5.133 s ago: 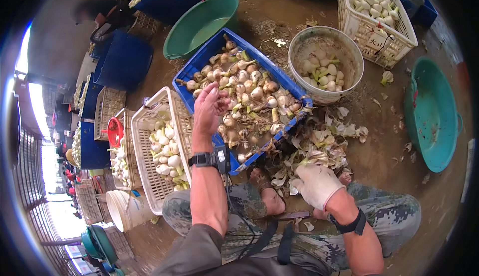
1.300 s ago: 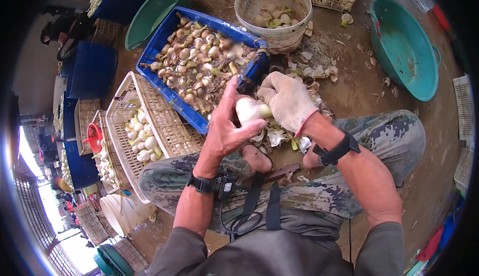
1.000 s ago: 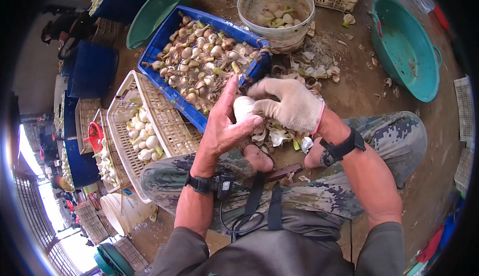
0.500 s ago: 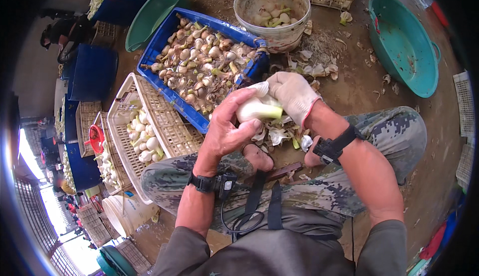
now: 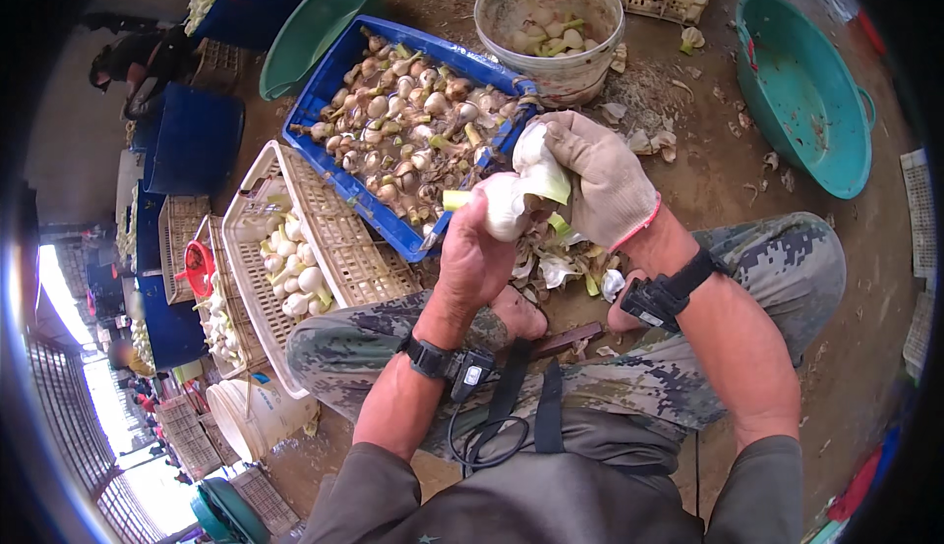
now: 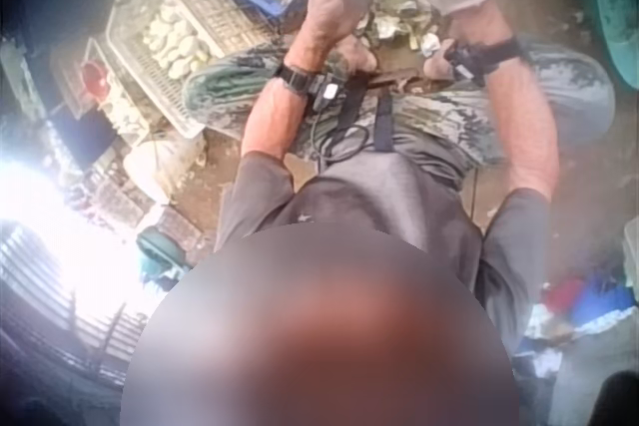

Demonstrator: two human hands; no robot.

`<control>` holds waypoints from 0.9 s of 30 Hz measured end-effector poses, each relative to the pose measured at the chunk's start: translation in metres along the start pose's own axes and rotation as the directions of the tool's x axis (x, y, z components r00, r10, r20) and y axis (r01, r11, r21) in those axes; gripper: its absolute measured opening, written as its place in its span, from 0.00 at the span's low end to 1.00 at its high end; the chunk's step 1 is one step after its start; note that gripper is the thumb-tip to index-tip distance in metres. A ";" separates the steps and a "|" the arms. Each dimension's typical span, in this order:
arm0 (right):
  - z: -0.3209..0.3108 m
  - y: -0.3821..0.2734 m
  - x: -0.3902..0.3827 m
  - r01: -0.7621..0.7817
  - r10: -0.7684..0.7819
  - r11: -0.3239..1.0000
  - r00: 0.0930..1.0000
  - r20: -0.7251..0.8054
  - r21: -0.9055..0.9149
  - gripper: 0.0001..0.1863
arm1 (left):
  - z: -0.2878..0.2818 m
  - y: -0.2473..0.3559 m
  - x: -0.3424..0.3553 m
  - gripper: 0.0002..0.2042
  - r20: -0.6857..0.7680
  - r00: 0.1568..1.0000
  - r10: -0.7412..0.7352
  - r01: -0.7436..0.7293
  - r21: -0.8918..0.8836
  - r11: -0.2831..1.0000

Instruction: The person is peeling and cleaning flower or garlic bulbs by hand while wearing gloves.

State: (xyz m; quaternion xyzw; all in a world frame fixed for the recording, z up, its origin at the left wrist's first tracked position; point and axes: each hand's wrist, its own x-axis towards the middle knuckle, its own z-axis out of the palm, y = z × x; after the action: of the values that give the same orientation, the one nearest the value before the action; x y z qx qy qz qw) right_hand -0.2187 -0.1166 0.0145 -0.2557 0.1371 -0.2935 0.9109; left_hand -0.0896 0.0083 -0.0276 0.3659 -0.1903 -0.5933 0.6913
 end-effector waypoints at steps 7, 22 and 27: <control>0.009 -0.016 -0.005 0.000 0.002 1.000 0.996 0.092 -0.030 0.14 | 0.008 0.016 0.007 0.27 -0.231 0.972 0.041 -0.128 -0.377 0.917; 0.027 -0.001 -0.002 0.037 -0.045 0.104 0.998 0.032 -0.994 0.25 | -0.006 0.036 0.003 0.31 -0.179 0.983 -0.042 -0.055 -0.503 0.863; 0.015 0.035 0.000 -0.225 0.087 0.032 0.971 -0.222 -0.974 0.15 | -0.005 0.001 0.005 0.19 -0.289 0.950 0.118 -0.051 0.229 0.972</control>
State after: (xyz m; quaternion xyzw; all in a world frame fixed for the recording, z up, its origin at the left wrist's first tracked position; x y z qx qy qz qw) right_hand -0.1964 -0.0861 0.0079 -0.7793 0.3735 -0.0296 0.5023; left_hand -0.0841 0.0050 -0.0307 0.5169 -0.1627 -0.4761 0.6925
